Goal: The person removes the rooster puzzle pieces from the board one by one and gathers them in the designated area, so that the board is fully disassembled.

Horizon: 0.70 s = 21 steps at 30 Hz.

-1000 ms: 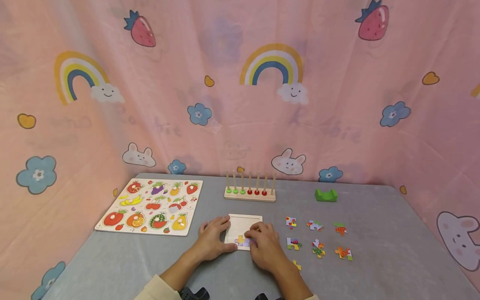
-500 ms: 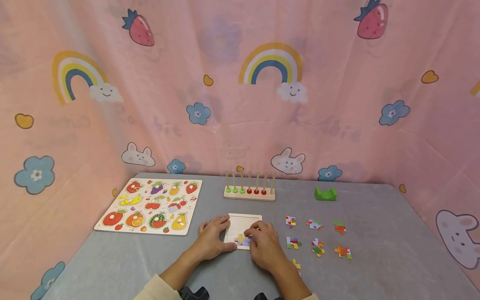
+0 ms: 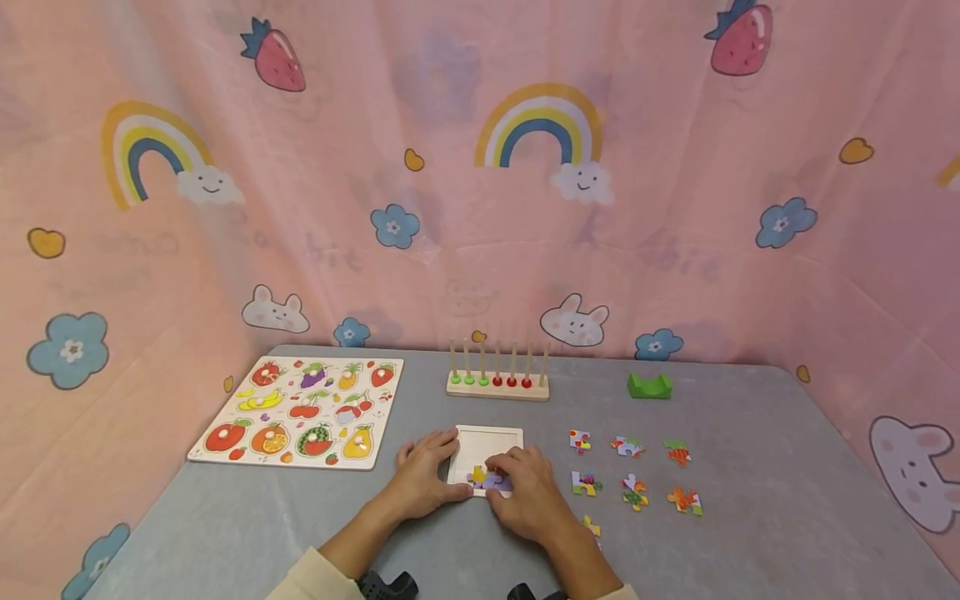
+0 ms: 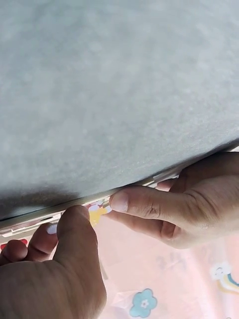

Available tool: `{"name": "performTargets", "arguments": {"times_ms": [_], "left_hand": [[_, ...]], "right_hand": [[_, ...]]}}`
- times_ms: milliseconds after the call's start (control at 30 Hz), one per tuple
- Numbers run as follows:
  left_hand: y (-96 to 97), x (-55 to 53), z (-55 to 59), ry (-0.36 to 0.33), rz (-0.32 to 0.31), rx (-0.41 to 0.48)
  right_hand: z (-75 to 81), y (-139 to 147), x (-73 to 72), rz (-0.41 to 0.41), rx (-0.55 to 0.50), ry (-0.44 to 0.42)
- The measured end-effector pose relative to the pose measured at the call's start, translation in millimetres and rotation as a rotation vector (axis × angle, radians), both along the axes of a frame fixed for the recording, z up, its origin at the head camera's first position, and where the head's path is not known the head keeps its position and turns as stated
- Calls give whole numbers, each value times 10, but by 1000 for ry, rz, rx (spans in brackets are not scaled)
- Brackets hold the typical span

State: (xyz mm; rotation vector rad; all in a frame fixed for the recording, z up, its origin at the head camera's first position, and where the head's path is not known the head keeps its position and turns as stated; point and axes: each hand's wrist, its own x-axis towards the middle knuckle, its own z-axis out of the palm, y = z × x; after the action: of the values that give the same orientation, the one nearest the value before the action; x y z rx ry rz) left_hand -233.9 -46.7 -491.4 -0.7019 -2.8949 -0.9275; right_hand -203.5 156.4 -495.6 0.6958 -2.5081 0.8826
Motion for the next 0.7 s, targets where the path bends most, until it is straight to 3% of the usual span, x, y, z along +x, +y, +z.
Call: {"name": "performTargets", "arguments": {"times_ms": [200,400,700], "left_hand": [[4,3,-1,3,0,6],[5,-9,5,6,2,-5],[-3,-3,11,-2,1,-15]], "right_hand": [[20,-21,11,17,-16,-37],[44,-52,24,-31,28,-117],[41,-95,31,-65,66,-96]]}}
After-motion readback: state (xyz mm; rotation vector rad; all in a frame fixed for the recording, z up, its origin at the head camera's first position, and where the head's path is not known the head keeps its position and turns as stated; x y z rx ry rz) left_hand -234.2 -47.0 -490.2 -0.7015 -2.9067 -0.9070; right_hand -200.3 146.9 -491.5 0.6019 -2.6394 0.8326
